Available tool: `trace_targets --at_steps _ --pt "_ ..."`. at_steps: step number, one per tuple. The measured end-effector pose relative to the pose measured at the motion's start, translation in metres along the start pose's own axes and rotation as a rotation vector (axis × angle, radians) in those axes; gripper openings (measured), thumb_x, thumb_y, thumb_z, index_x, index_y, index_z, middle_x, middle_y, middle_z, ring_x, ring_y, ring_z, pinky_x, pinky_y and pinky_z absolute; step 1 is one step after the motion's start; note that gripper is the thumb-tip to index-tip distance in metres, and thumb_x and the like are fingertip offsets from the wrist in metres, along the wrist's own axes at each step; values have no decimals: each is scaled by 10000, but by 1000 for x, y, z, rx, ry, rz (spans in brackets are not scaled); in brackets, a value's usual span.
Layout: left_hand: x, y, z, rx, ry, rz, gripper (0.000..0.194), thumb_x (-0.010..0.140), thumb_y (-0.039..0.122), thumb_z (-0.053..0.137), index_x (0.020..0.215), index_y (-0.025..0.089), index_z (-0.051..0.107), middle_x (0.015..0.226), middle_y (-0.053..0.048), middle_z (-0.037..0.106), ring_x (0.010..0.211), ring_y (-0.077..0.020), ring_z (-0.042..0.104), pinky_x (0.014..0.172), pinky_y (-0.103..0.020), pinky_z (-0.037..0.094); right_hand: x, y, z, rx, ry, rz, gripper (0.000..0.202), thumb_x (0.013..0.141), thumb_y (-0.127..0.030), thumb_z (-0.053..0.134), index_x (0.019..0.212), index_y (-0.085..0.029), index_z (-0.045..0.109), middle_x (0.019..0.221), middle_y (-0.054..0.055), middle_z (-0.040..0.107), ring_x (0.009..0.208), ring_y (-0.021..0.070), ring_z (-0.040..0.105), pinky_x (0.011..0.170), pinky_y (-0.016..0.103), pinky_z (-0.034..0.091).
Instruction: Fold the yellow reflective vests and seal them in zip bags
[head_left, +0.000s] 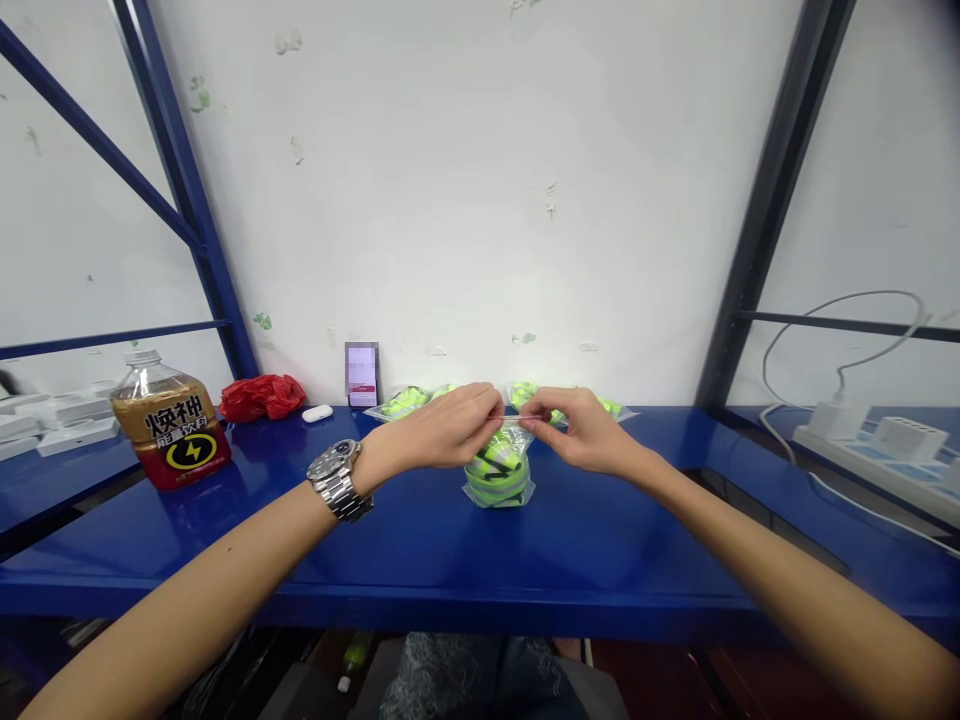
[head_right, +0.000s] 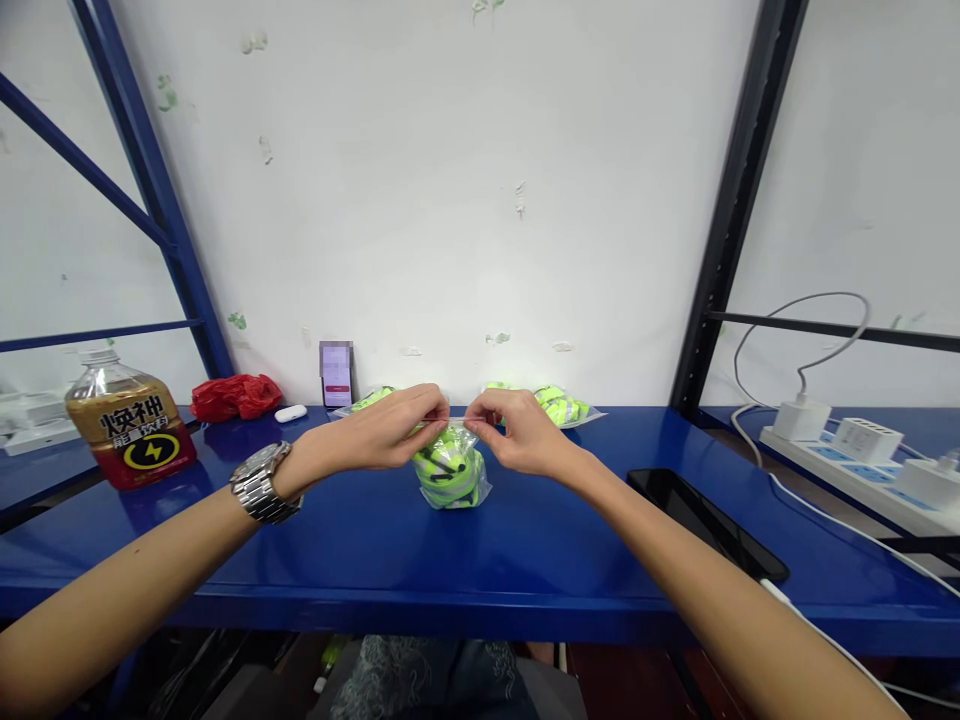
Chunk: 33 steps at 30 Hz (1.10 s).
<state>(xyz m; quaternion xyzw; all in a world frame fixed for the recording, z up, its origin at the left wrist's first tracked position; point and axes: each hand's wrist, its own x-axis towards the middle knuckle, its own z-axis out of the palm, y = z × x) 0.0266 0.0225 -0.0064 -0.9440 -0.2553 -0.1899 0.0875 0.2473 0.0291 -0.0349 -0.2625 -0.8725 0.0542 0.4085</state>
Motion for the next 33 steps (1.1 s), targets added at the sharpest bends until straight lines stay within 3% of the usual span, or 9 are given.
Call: trace_targets --at_steps 21,33 --pt "3 3 1 -13 -17 45 170 962 256 332 901 161 460 841 -55 529 725 -139 461 666 -279 383 2 -6 3 -38 4 -33 95 831 -184 570 799 -154 654 688 25 632 616 129 545 602 268 429" --pt "0 0 0 -54 16 9 152 962 245 350 921 163 472 845 -42 536 714 -128 460 663 -275 381 -7 -1 -3 52 80 -2 96 836 -221 594 793 -167 661 724 38 663 645 137 572 626 284 469"
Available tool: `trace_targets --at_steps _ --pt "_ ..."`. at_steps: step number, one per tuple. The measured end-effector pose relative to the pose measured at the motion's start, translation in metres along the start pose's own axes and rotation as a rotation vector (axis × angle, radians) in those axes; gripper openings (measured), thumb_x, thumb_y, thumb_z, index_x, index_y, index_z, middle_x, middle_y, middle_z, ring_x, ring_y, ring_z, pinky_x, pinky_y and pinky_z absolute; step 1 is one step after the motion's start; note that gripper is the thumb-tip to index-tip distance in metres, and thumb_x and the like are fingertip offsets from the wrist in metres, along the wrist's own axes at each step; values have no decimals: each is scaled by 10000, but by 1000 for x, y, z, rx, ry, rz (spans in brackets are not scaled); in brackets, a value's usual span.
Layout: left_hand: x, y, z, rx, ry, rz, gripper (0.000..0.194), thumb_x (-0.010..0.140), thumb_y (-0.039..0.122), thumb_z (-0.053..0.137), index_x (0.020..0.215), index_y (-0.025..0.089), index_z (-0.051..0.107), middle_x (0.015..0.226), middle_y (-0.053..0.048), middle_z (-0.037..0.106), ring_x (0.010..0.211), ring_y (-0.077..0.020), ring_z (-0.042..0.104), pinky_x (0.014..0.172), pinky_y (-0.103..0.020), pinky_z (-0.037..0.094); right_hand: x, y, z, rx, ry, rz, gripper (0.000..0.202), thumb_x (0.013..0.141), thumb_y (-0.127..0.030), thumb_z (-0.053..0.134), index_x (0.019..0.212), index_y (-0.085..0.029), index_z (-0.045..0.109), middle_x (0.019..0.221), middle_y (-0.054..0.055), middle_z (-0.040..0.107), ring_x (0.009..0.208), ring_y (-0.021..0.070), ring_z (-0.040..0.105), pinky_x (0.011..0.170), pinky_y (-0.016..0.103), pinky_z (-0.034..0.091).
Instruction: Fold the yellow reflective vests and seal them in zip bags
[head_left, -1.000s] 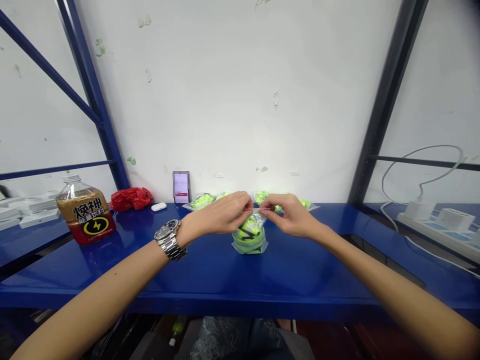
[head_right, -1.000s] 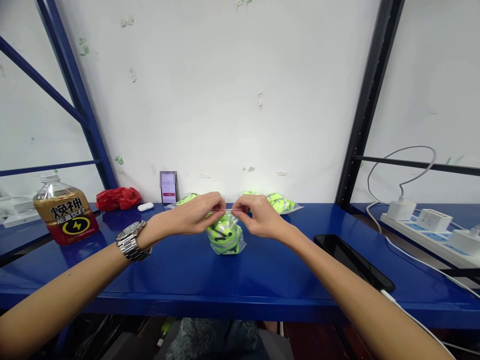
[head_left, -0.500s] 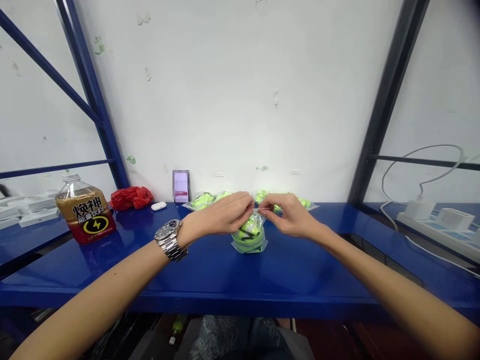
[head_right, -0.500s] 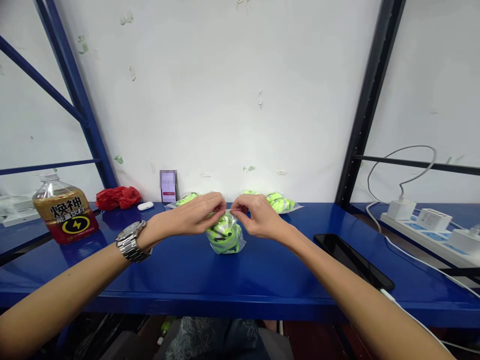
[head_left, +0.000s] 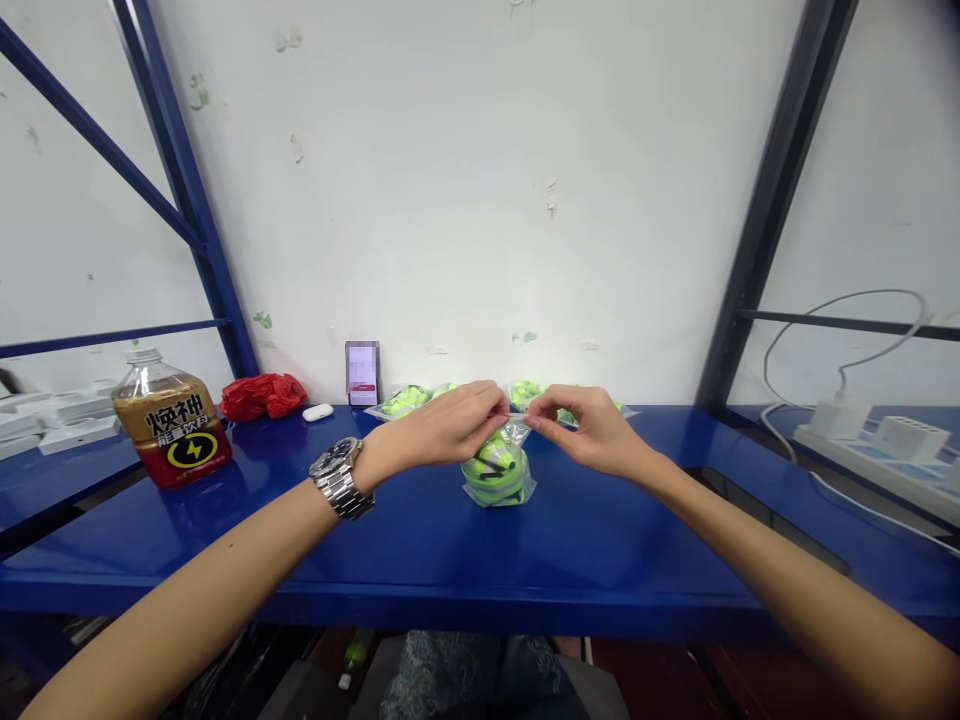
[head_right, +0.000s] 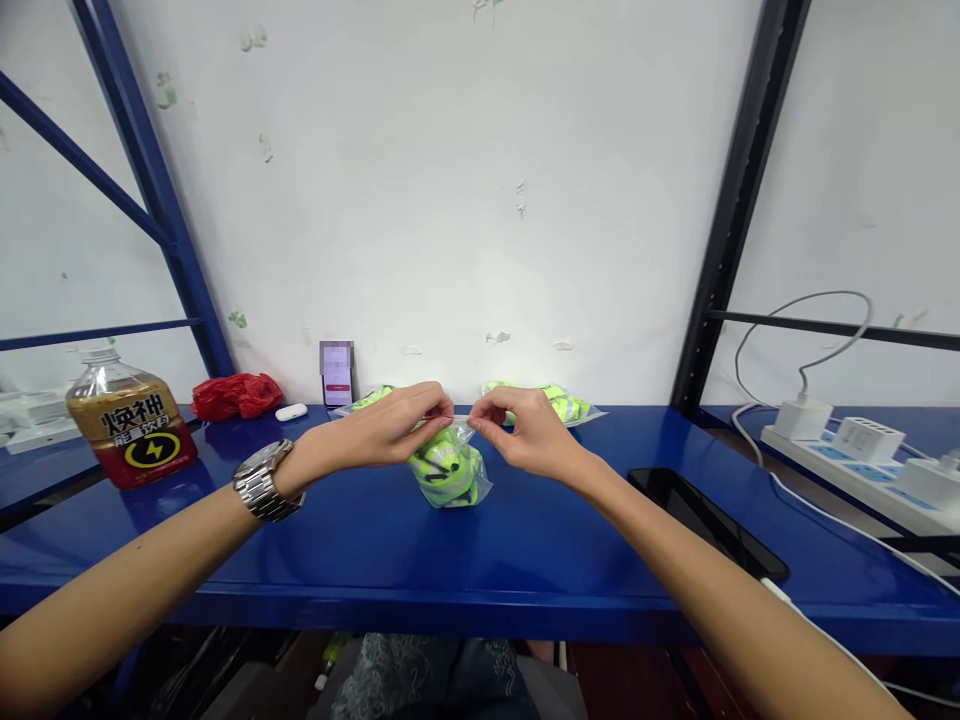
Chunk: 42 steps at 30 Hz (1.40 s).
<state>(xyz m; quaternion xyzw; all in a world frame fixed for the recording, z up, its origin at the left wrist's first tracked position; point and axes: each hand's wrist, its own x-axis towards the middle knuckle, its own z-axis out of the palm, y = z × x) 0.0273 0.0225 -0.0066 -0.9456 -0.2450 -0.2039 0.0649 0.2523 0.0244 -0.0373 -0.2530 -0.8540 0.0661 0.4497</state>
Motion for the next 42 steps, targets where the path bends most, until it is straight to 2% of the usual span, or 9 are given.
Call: trace_targets --at_steps 12,22,29,36,42 --pt "4 4 -1 14 7 38 144 956 248 374 941 158 486 879 -55 550 770 -140 485 702 -279 399 3 -5 0 -30 -8 -21 90 820 -180 584 775 -166 660 704 30 657 633 133 564 602 274 449" --pt "9 5 3 79 43 87 145 935 196 364 860 161 483 771 -42 529 666 -137 449 612 -278 369 7 -9 2 -75 -21 -39 72 809 -159 583 782 -165 649 693 20 639 632 130 564 616 273 451" --pt "9 -2 7 43 70 82 182 971 250 384 954 152 536 860 -59 572 755 -135 517 680 -267 425 3 -4 0 -93 -8 -8 93 826 -191 575 768 -169 645 693 21 640 627 133 557 609 276 447" --pt "5 -3 10 219 91 149 249 995 254 330 996 132 547 881 -82 552 769 -145 501 681 -282 438 1 0 1 -147 -13 -74 107 855 -198 554 836 -173 656 728 38 639 644 139 557 624 287 451" --pt "6 -5 12 284 78 164 241 992 213 320 1011 123 543 880 -84 545 785 -148 497 689 -273 437 1 0 1 -162 -14 -83 103 858 -190 557 843 -170 658 730 40 635 646 139 560 618 282 443"
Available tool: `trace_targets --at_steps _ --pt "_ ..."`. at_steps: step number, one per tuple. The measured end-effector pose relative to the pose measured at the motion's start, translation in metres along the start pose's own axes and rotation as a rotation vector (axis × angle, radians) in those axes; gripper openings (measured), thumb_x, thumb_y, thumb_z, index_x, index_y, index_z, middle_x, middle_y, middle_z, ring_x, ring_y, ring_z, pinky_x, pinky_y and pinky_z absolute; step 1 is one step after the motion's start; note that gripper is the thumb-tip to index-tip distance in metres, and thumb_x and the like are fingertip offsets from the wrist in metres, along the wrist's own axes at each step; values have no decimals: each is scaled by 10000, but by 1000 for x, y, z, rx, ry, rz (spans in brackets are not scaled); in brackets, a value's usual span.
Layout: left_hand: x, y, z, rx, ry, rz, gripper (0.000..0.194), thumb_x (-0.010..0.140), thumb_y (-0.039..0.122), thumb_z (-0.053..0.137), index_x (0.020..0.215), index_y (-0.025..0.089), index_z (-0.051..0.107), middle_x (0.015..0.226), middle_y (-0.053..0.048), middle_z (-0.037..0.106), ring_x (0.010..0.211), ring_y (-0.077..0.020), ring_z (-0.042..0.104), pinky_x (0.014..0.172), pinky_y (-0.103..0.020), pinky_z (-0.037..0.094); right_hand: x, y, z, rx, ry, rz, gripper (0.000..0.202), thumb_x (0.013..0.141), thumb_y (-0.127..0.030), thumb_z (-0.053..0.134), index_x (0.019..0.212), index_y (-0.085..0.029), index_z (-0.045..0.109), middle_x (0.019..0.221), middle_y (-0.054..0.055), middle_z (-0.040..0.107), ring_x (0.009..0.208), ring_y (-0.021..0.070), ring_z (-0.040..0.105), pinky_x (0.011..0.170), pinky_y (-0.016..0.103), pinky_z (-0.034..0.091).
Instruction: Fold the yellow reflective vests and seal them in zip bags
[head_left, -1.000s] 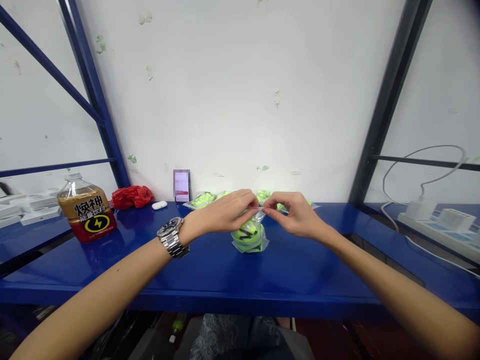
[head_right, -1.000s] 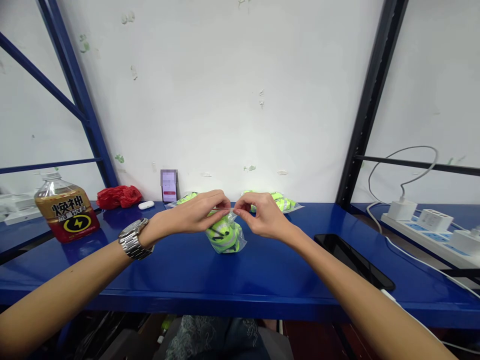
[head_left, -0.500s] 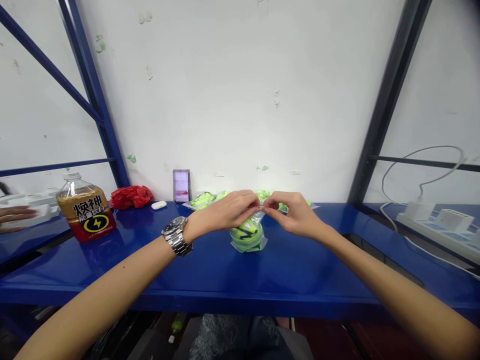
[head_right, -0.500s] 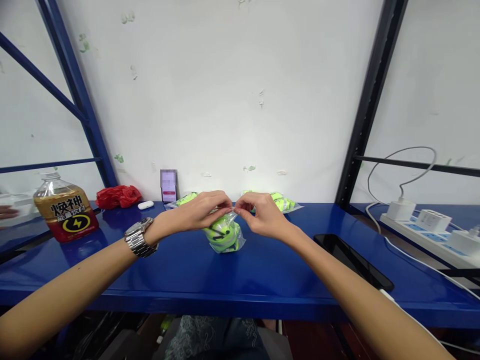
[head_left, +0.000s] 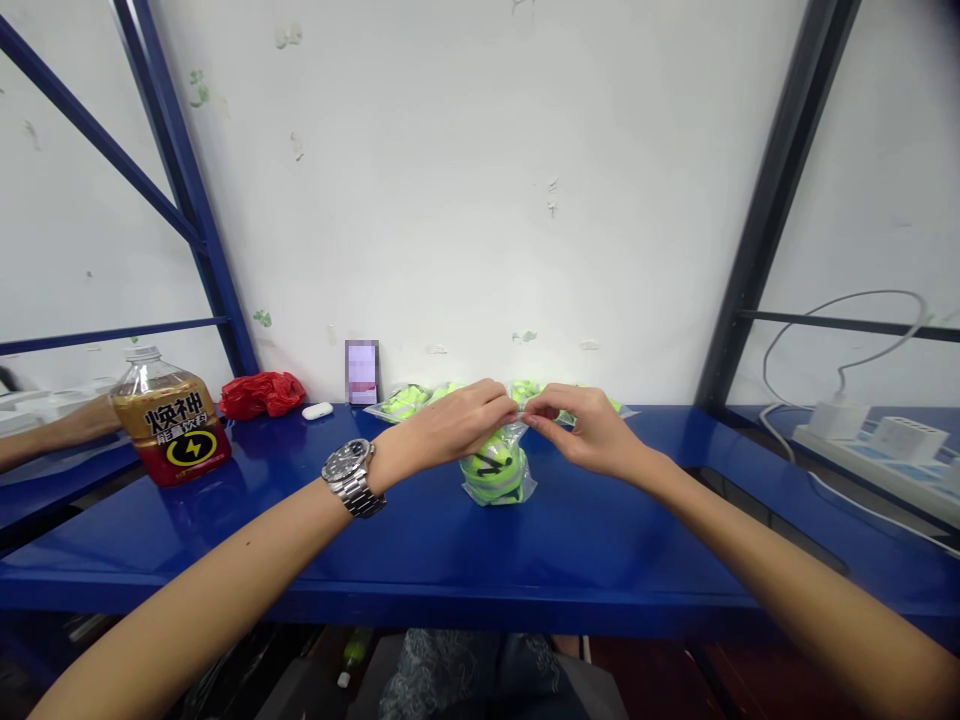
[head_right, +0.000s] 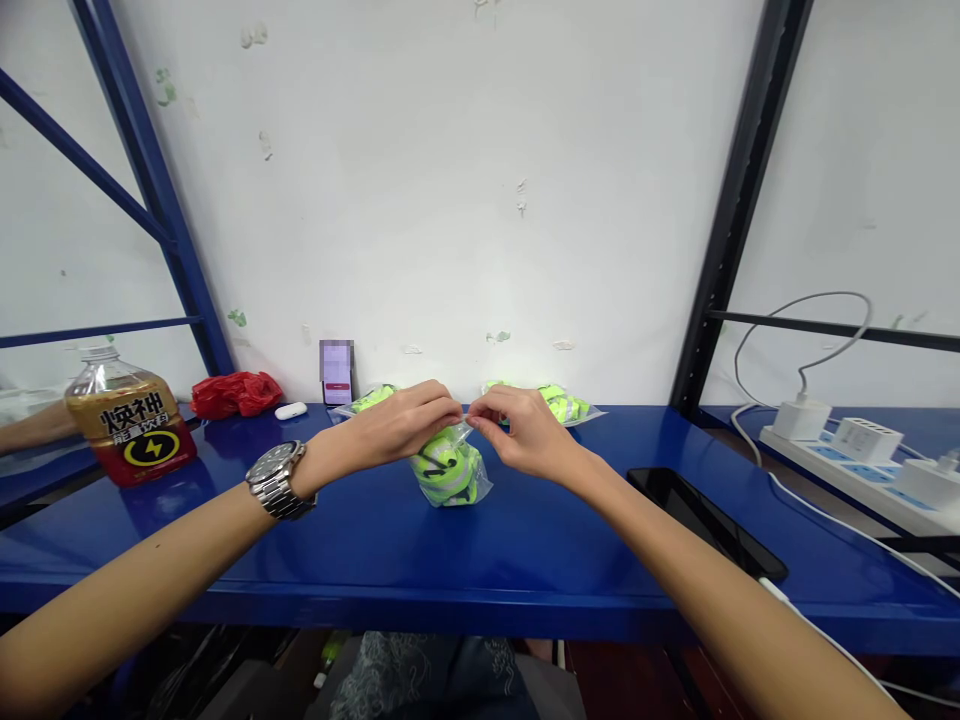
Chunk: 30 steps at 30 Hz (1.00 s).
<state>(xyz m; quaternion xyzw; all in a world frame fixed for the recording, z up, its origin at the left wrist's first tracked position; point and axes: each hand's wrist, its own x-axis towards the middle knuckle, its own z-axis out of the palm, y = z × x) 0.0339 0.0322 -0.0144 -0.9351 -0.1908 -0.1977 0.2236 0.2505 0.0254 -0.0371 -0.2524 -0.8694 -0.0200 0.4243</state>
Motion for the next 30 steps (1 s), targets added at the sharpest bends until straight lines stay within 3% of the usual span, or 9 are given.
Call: trace_targets --at_steps 11,20,30 --pt "-1 -2 5 95 -41 40 222 933 81 328 1020 118 528 873 -89 540 777 -158 478 682 -272 422 -1 1 2 -15 -5 -1 104 857 -165 551 825 -170 649 730 41 637 644 139 554 613 278 435" --pt "1 2 0 -51 -5 -22 198 980 184 322 971 130 513 873 -76 530 774 -144 484 689 -265 423 0 -1 1 -8 7 1 98 841 -167 553 811 -171 647 719 38 635 635 138 551 609 285 437" --pt "1 5 -1 -51 -13 -28 194 975 160 306 961 132 497 864 -81 529 768 -148 482 677 -277 425 1 -3 0 -7 8 5 96 839 -171 555 808 -168 646 720 41 640 635 141 560 609 284 444"
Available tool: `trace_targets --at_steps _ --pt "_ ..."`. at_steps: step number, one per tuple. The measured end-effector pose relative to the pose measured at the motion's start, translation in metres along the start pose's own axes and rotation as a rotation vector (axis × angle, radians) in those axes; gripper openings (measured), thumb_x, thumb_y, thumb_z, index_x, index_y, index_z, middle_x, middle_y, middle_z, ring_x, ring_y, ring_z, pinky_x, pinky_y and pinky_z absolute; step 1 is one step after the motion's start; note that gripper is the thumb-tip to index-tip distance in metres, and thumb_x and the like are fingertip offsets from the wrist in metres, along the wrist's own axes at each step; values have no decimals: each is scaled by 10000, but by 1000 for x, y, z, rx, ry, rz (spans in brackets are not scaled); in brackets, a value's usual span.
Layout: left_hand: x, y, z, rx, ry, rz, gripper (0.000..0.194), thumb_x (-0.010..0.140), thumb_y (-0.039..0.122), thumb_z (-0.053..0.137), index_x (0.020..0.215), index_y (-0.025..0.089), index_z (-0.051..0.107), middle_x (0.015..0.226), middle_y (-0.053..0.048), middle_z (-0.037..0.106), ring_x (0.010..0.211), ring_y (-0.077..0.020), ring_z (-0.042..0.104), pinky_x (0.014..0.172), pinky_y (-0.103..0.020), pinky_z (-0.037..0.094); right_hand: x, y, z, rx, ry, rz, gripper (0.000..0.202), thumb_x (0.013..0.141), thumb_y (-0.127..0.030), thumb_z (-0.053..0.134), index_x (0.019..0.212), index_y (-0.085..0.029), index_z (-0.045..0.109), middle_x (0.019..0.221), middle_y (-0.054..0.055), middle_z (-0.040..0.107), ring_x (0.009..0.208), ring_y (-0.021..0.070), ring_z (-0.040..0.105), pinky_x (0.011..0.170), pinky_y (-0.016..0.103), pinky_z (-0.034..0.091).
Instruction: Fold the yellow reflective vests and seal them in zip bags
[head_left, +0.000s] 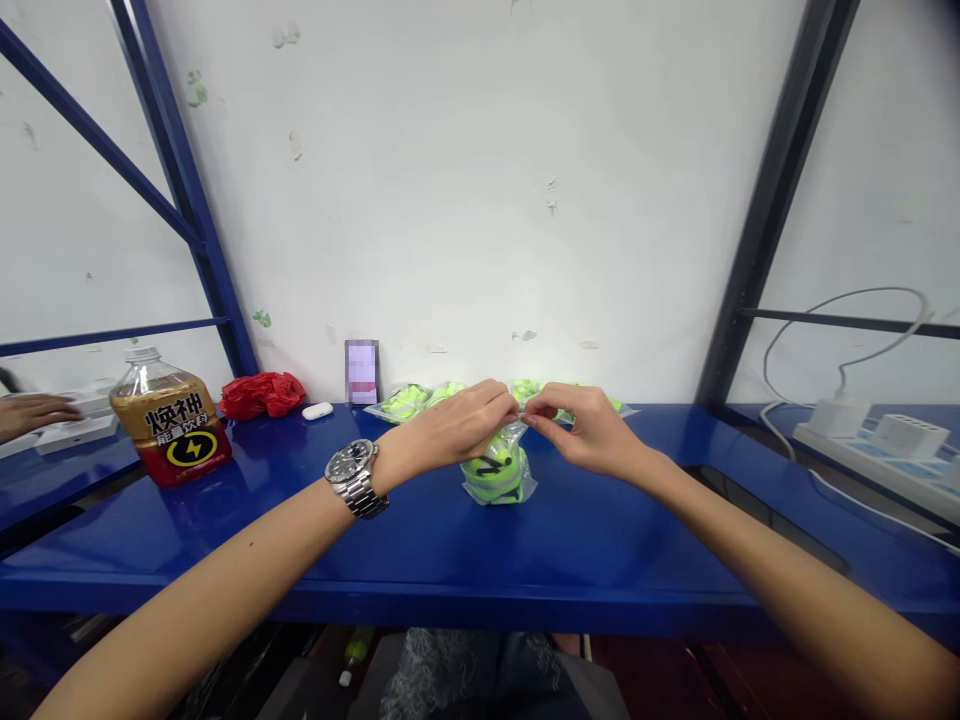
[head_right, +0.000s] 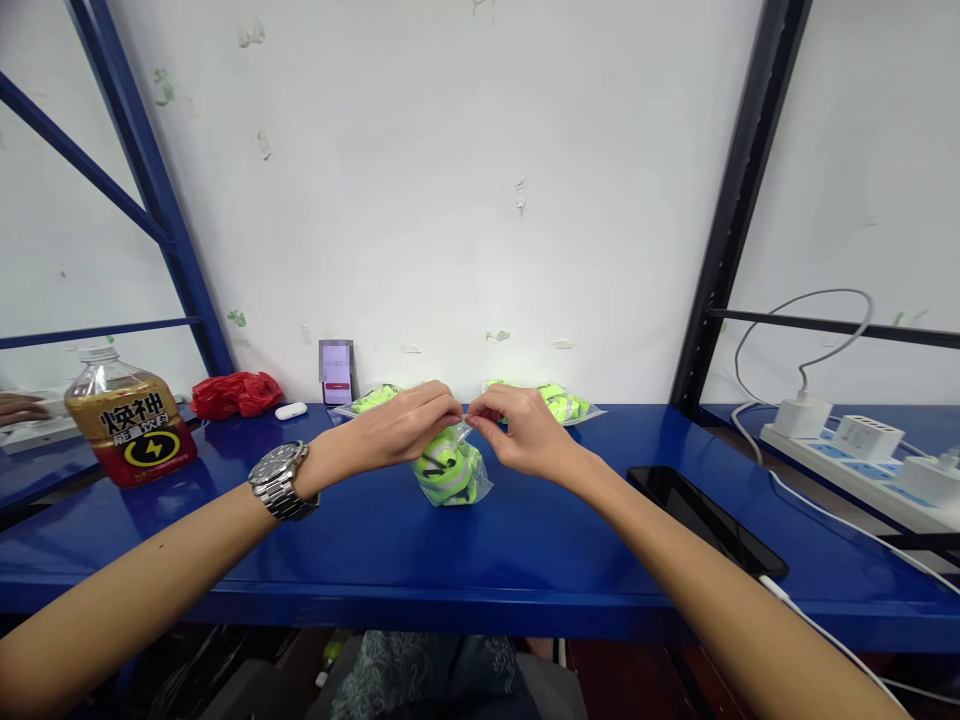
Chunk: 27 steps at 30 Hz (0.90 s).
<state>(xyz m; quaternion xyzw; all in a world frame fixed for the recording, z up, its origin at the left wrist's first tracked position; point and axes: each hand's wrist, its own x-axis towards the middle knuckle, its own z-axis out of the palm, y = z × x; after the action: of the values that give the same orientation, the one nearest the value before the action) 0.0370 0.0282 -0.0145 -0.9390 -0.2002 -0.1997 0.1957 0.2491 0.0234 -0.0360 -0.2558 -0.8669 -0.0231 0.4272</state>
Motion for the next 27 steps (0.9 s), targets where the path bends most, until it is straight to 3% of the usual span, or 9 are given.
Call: trace_targets --at_steps 17,23,27 --pt "4 5 -6 -77 -53 -47 113 878 78 345 857 169 408 824 -49 499 703 -141 436 623 -276 379 2 -2 7 -24 48 3 90 783 -117 554 749 -175 614 690 28 639 609 139 550 575 269 410" --pt "12 2 19 143 3 -182 264 628 3 430 822 180 398 794 -46 505 659 -156 409 554 -290 315 3 -1 19 -54 109 5 96 756 -117 543 699 -178 590 637 24 602 583 142 530 563 269 399" --pt "12 2 24 140 41 -188 201 696 16 438 830 166 435 804 -59 523 690 -162 445 584 -294 342 1 0 17 -56 109 48 95 763 -119 549 700 -174 595 631 20 602 577 137 522 553 265 389"
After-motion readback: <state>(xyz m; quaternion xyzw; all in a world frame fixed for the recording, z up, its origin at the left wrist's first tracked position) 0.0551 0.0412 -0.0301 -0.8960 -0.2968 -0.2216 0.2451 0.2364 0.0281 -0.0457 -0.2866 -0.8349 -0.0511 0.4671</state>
